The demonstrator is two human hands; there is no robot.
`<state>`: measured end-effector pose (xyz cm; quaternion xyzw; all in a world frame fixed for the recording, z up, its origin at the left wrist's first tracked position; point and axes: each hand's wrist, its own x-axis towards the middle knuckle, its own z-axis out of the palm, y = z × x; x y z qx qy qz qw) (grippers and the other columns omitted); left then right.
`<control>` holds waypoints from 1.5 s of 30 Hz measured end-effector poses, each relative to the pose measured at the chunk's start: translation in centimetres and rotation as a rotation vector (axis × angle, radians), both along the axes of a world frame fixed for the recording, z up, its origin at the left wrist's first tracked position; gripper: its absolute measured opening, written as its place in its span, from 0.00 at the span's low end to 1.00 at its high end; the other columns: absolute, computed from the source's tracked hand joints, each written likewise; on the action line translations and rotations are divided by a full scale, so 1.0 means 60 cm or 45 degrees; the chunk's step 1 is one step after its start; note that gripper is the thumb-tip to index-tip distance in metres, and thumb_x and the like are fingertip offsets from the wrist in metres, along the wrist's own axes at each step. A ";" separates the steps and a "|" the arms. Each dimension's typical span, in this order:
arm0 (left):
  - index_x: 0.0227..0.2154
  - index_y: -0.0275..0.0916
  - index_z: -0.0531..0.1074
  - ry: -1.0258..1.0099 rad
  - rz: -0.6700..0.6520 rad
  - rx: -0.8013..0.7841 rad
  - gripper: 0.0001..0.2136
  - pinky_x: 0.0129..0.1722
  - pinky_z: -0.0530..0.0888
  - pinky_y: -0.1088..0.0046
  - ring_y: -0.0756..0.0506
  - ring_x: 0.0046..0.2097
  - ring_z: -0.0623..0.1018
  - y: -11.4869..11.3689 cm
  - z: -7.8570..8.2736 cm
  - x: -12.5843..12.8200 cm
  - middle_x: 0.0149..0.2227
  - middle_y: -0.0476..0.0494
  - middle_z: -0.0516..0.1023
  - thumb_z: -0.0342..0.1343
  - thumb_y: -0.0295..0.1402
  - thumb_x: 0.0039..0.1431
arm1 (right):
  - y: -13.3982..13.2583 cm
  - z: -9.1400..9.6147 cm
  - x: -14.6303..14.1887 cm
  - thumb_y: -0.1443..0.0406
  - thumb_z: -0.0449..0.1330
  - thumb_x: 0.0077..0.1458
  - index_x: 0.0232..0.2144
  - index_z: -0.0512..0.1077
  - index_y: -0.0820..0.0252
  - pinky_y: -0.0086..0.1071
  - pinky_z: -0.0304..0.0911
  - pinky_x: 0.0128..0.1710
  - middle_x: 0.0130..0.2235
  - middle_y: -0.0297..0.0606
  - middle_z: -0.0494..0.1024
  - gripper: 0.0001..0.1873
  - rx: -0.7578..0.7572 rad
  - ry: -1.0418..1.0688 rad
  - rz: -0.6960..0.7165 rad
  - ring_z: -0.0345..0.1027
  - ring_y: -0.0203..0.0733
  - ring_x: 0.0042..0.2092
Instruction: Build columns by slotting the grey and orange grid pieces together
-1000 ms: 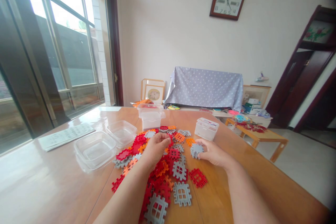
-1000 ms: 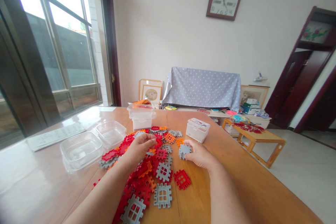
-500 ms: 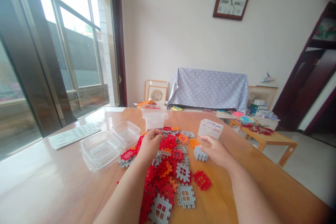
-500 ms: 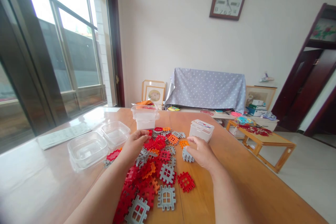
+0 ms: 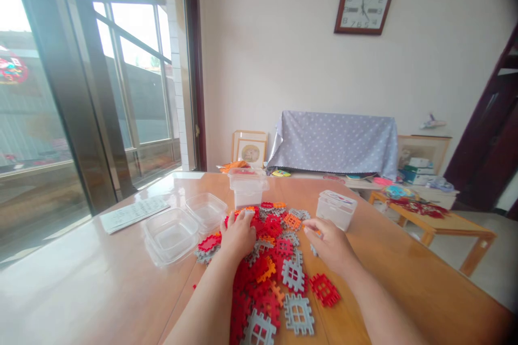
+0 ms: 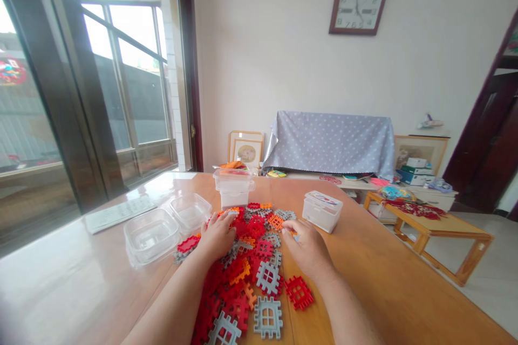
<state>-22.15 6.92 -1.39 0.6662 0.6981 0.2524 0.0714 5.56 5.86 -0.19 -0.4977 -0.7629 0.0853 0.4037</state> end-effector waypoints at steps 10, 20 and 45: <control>0.43 0.42 0.74 0.282 0.060 0.047 0.13 0.52 0.65 0.56 0.35 0.52 0.73 -0.010 0.017 0.007 0.50 0.36 0.77 0.49 0.28 0.58 | -0.001 0.002 -0.001 0.57 0.55 0.62 0.41 0.78 0.51 0.37 0.66 0.46 0.42 0.37 0.82 0.13 -0.019 0.055 0.019 0.74 0.46 0.46; 0.39 0.43 0.74 -0.462 0.119 0.295 0.09 0.43 0.66 0.63 0.39 0.41 0.77 -0.010 0.043 0.009 0.38 0.41 0.81 0.53 0.40 0.61 | -0.001 0.003 -0.001 0.57 0.56 0.62 0.41 0.79 0.52 0.38 0.68 0.46 0.43 0.37 0.83 0.14 0.017 0.125 0.002 0.76 0.46 0.46; 0.41 0.39 0.73 -1.506 -0.406 -0.156 0.16 0.36 0.68 0.73 0.47 0.36 0.76 -0.051 0.055 0.082 0.36 0.45 0.80 0.66 0.41 0.52 | 0.015 0.012 0.075 0.62 0.65 0.50 0.55 0.75 0.57 0.49 0.61 0.60 0.54 0.44 0.78 0.28 -0.131 -0.040 0.016 0.69 0.54 0.57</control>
